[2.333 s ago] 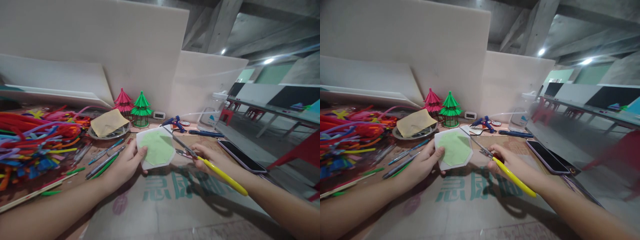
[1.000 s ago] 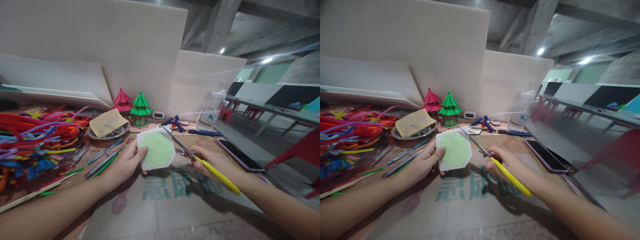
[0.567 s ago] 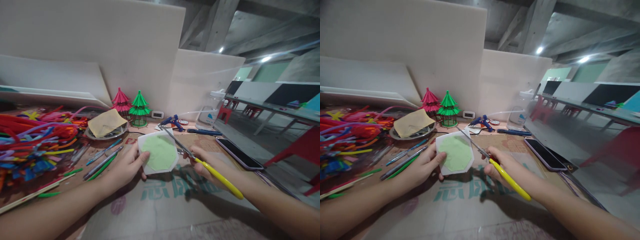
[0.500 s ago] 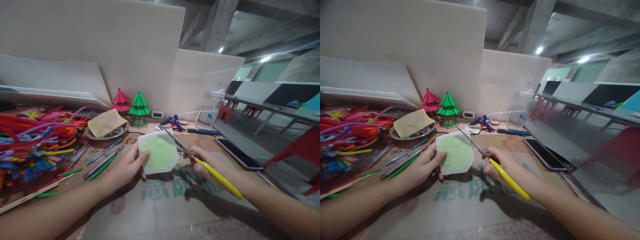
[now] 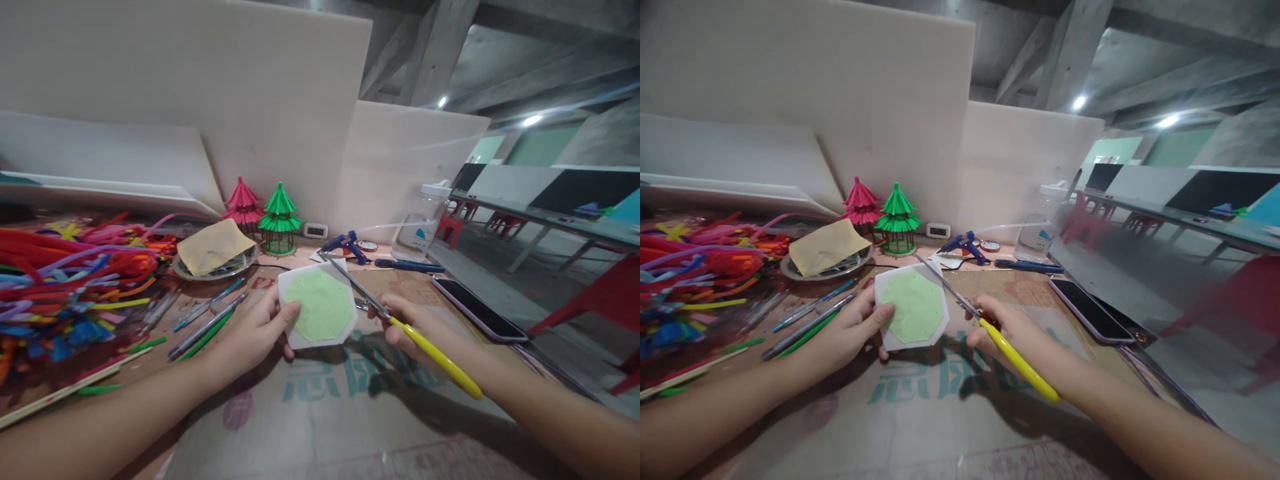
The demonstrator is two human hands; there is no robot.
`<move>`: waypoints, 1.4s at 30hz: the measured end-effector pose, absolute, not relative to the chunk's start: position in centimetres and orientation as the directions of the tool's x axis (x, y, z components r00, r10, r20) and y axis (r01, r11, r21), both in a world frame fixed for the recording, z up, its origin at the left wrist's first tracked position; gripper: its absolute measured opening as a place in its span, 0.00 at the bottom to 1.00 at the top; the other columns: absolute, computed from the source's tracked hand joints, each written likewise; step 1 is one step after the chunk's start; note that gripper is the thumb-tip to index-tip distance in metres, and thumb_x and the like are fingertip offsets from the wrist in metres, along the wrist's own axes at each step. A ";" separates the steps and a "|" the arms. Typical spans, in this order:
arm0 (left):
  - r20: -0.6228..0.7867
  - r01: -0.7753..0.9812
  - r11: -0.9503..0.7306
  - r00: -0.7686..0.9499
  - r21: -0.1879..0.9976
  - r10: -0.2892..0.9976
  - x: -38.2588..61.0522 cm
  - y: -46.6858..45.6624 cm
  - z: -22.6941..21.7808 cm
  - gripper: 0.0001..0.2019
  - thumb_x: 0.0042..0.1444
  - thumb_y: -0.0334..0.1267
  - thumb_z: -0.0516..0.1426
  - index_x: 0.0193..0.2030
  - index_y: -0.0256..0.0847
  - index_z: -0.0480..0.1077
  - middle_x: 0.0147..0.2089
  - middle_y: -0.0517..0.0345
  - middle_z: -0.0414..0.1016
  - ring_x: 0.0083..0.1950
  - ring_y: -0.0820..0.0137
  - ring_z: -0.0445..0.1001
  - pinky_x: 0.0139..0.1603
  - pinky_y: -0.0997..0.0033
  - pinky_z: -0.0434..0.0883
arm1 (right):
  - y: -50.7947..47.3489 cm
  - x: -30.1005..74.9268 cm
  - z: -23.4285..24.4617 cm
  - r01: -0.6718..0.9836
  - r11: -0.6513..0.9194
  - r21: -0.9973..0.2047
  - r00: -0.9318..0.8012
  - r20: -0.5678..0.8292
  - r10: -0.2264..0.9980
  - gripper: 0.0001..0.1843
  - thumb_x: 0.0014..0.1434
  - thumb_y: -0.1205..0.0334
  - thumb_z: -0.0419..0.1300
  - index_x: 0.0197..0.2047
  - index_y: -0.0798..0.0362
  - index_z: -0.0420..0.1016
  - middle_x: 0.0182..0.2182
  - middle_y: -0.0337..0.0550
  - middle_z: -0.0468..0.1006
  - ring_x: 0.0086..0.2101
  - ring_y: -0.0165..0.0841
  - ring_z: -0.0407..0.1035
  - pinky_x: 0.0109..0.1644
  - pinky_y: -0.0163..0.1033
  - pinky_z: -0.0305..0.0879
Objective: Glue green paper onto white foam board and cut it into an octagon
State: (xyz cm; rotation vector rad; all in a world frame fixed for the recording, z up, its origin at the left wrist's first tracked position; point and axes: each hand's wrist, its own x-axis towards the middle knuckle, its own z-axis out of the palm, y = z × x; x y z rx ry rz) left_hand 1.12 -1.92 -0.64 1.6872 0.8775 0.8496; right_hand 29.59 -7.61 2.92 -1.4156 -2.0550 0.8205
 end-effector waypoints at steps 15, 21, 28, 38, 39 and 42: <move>0.113 0.192 -0.235 0.495 0.953 0.862 0.9 -1.6 -0.7 0.26 0.66 0.58 0.52 0.63 0.45 0.59 0.39 0.57 0.76 0.23 0.72 0.79 0.21 0.78 0.72 | -7.4 29.7 2.7 0.651 0.261 -0.713 -0.297 0.076 0.952 0.22 0.60 0.38 0.54 0.36 0.50 0.64 0.26 0.37 0.68 0.25 0.31 0.59 0.27 0.36 0.52; 0.114 0.151 -0.213 0.489 0.965 0.865 1.2 -1.6 -0.8 0.26 0.65 0.58 0.53 0.61 0.44 0.60 0.40 0.57 0.75 0.24 0.73 0.78 0.22 0.76 0.74 | -7.4 29.3 3.2 0.647 0.253 -0.719 -0.293 0.071 0.953 0.22 0.57 0.38 0.56 0.34 0.51 0.65 0.25 0.37 0.67 0.24 0.30 0.57 0.26 0.36 0.51; 0.127 0.147 -0.223 0.482 0.964 0.867 1.3 -1.6 -0.6 0.26 0.64 0.58 0.53 0.61 0.43 0.61 0.38 0.58 0.75 0.22 0.74 0.77 0.20 0.78 0.71 | -7.5 29.1 3.6 0.666 0.212 -0.715 -0.274 0.029 0.961 0.18 0.55 0.44 0.54 0.36 0.51 0.65 0.26 0.41 0.73 0.24 0.32 0.61 0.26 0.36 0.53; 0.193 0.185 -0.281 0.386 0.942 0.902 1.3 -1.2 -0.9 0.24 0.64 0.55 0.55 0.59 0.43 0.63 0.38 0.57 0.72 0.28 0.70 0.76 0.24 0.73 0.74 | -6.2 31.5 5.0 0.778 0.301 -0.551 -0.247 0.172 0.954 0.18 0.58 0.45 0.58 0.41 0.51 0.74 0.34 0.44 0.78 0.33 0.37 0.71 0.34 0.38 0.63; 0.208 0.195 -0.289 0.354 0.937 0.912 1.3 -1.1 -0.8 0.24 0.63 0.54 0.56 0.60 0.42 0.62 0.40 0.56 0.72 0.30 0.69 0.76 0.26 0.71 0.75 | -5.7 32.3 5.2 0.807 0.287 -0.516 -0.224 0.181 0.958 0.19 0.58 0.44 0.59 0.43 0.50 0.75 0.35 0.44 0.79 0.34 0.38 0.72 0.36 0.38 0.64; 0.207 0.213 -0.266 0.261 0.940 0.943 1.5 -1.0 -0.5 0.25 0.61 0.51 0.57 0.60 0.41 0.61 0.42 0.55 0.72 0.34 0.67 0.75 0.27 0.71 0.74 | -4.1 34.9 5.1 0.913 0.173 -0.370 -0.132 0.134 0.982 0.21 0.58 0.45 0.61 0.49 0.49 0.77 0.39 0.46 0.82 0.37 0.42 0.74 0.38 0.41 0.67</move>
